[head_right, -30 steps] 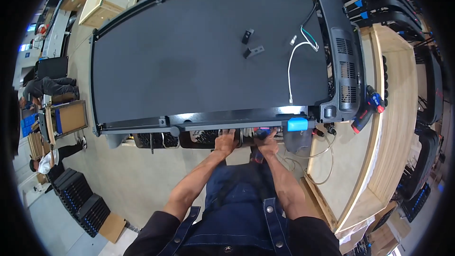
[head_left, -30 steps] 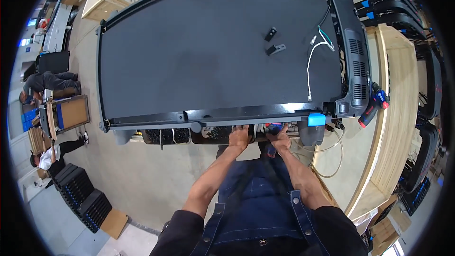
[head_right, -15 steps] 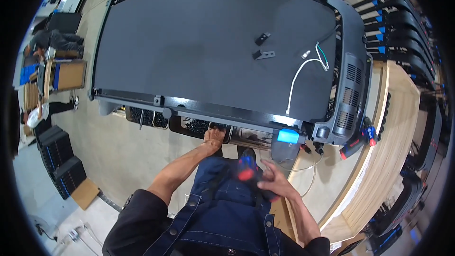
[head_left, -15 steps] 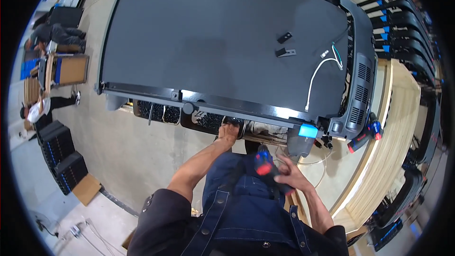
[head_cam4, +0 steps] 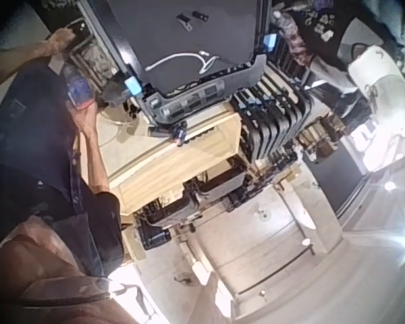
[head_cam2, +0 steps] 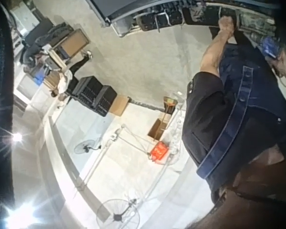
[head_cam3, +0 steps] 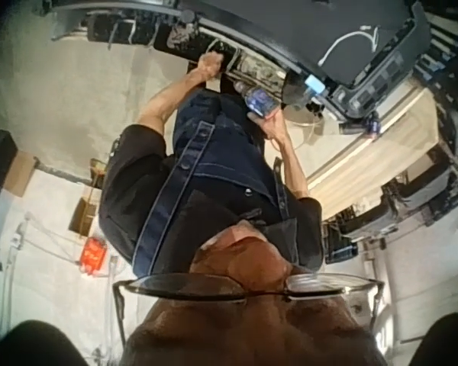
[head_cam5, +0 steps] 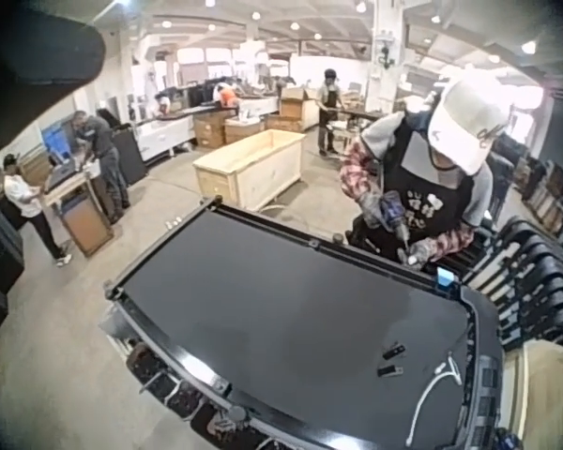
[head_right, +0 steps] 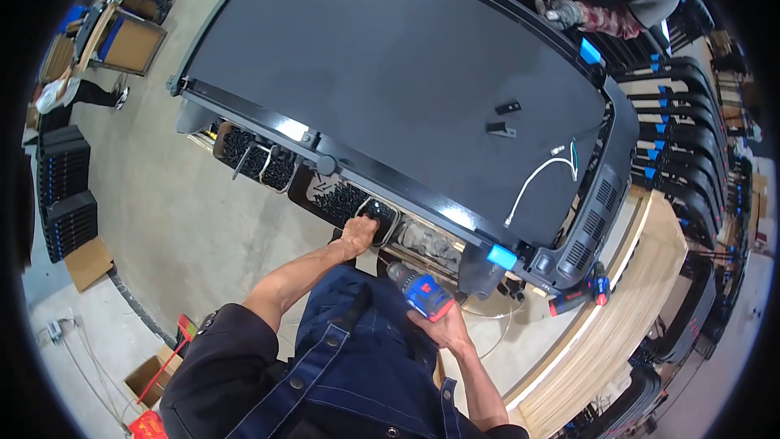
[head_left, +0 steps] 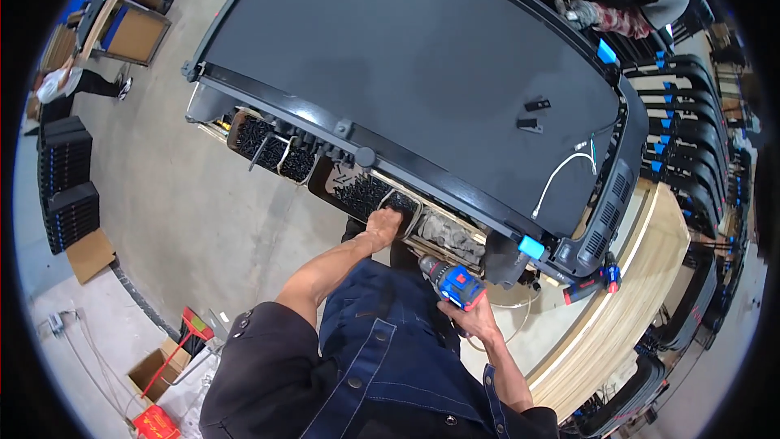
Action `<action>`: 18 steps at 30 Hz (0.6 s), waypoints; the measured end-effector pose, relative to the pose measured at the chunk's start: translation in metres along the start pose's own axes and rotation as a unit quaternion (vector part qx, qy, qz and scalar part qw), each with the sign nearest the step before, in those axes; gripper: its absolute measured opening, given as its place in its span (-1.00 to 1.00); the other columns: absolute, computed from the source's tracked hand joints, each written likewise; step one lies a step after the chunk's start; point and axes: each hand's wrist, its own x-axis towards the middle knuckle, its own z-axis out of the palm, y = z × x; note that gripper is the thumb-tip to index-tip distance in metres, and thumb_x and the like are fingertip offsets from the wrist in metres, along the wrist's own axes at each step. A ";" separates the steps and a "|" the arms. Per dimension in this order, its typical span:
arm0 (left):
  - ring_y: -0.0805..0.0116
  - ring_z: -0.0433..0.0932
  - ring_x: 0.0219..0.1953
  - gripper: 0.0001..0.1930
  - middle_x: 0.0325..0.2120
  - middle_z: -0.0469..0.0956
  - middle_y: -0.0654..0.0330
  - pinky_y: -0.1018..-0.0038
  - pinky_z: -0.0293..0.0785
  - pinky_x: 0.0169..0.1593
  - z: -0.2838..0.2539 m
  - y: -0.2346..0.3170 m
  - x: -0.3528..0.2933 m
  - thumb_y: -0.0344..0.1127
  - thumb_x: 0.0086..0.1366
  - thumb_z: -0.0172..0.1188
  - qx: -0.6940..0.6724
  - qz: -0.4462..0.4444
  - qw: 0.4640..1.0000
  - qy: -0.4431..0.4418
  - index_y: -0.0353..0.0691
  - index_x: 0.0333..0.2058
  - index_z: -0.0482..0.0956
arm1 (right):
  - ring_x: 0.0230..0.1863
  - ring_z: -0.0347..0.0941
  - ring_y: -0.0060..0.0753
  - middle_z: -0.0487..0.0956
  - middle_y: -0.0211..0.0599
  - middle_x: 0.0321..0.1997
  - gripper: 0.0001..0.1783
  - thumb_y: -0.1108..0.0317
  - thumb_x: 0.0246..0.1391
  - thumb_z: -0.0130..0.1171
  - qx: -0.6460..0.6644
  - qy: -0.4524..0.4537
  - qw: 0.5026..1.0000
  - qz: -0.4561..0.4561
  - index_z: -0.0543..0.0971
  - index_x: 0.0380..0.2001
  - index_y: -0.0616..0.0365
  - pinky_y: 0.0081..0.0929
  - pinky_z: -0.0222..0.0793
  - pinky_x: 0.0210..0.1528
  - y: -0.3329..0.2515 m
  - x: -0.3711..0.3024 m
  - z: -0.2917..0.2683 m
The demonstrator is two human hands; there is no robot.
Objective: Assembling the base and covers of a treadmill using power tools in a factory setting.
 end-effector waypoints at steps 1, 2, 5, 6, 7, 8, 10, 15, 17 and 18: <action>0.08 0.72 -0.25 -0.88 -0.39 0.70 0.02 0.23 0.65 -0.20 -0.003 -0.001 -0.002 -0.44 0.14 0.18 -0.004 -0.004 1.000 0.006 -0.14 -0.40 0.70 | -0.20 0.54 -0.46 0.66 -0.33 -0.21 -0.57 0.33 -0.08 0.48 -0.007 -0.002 1.000 -0.003 0.59 -0.11 0.20 -0.38 0.49 -0.04 -0.003 -0.003 0.000; 0.06 0.71 -0.24 -0.88 -0.38 0.70 0.01 0.21 0.65 -0.18 -0.006 -0.002 -0.005 -0.44 0.14 0.19 -0.006 -0.005 1.000 0.005 -0.16 -0.39 0.70 | -0.21 0.54 -0.47 0.65 -0.34 -0.22 -0.57 0.34 -0.08 0.47 0.010 0.004 1.000 0.002 0.59 -0.11 0.20 -0.40 0.48 -0.04 -0.006 -0.006 0.001; -0.04 0.69 -0.22 -0.87 -0.36 0.68 -0.07 0.15 0.63 -0.11 -0.027 -0.001 -0.014 -0.38 0.14 0.21 -0.073 -0.034 0.997 0.009 -0.24 -0.34 0.67 | -0.22 0.53 -0.50 0.63 -0.37 -0.25 -0.57 0.37 -0.07 0.47 -0.007 0.016 1.000 -0.004 0.58 -0.12 0.23 -0.43 0.48 -0.05 -0.020 -0.013 -0.001; -0.08 0.68 -0.22 -0.85 -0.36 0.68 -0.10 0.13 0.61 -0.10 -0.036 0.002 -0.020 -0.35 0.13 0.22 -0.136 -0.057 0.989 0.034 -0.25 -0.33 0.65 | -0.22 0.52 -0.51 0.63 -0.38 -0.24 -0.58 0.37 -0.07 0.47 0.003 0.019 1.000 0.004 0.58 -0.12 0.23 -0.43 0.48 -0.05 -0.019 -0.017 -0.002; -0.12 0.67 -0.21 -0.83 -0.36 0.67 -0.12 0.10 0.60 -0.09 -0.042 0.001 -0.027 -0.33 0.12 0.23 -0.195 -0.079 0.976 0.057 -0.27 -0.33 0.64 | -0.21 0.52 -0.52 0.62 -0.39 -0.24 -0.58 0.37 -0.07 0.47 0.017 0.022 1.000 0.010 0.58 -0.12 0.23 -0.43 0.48 -0.06 -0.021 -0.019 0.000; -0.14 0.66 -0.22 -0.79 -0.37 0.66 -0.14 0.09 0.59 -0.08 -0.037 -0.004 -0.027 -0.29 0.08 0.25 -0.231 -0.097 0.966 0.070 -0.27 -0.32 0.63 | -0.21 0.51 -0.54 0.62 -0.41 -0.24 -0.58 0.35 -0.05 0.47 0.004 0.032 0.999 -0.025 0.57 -0.13 0.22 -0.43 0.47 -0.06 -0.029 -0.023 -0.001; -0.15 0.66 -0.23 -0.79 -0.37 0.66 -0.15 0.09 0.59 -0.09 -0.038 -0.008 -0.037 -0.30 0.07 0.25 -0.263 -0.127 0.952 0.095 -0.27 -0.32 0.63 | -0.20 0.51 -0.55 0.62 -0.41 -0.24 -0.57 0.33 -0.05 0.48 0.013 0.036 0.999 -0.021 0.57 -0.12 0.22 -0.44 0.48 -0.06 -0.030 -0.027 -0.001; 0.16 0.72 -0.34 -0.83 -0.44 0.68 -0.03 0.30 0.64 -0.21 -0.031 -0.018 -0.054 -0.40 0.09 0.27 -0.549 -0.198 0.809 0.065 -0.34 -0.34 0.61 | -0.18 0.51 -0.56 0.62 -0.41 -0.23 -0.53 0.30 -0.05 0.51 0.076 0.062 0.990 -0.103 0.56 -0.10 0.22 -0.45 0.48 -0.06 -0.029 -0.031 -0.007; 0.27 0.70 -0.33 -0.81 -0.35 0.67 0.01 0.44 0.65 -0.23 -0.049 -0.008 -0.065 -0.45 0.23 0.24 -0.644 -0.142 0.750 0.048 -0.41 -0.19 0.57 | -0.17 0.51 -0.57 0.62 -0.43 -0.22 -0.53 0.31 -0.06 0.52 0.053 0.050 0.990 -0.121 0.56 -0.10 0.22 -0.47 0.47 -0.04 -0.025 -0.026 -0.016; 0.23 0.71 -0.29 -0.74 -0.32 0.66 -0.01 0.43 0.67 -0.20 -0.061 -0.001 -0.071 -0.43 0.28 0.24 -0.687 -0.131 0.714 0.036 -0.41 -0.08 0.52 | -0.17 0.50 -0.57 0.61 -0.44 -0.21 -0.52 0.32 -0.06 0.53 0.045 0.052 0.988 -0.140 0.56 -0.10 0.21 -0.47 0.47 -0.03 -0.023 -0.024 -0.019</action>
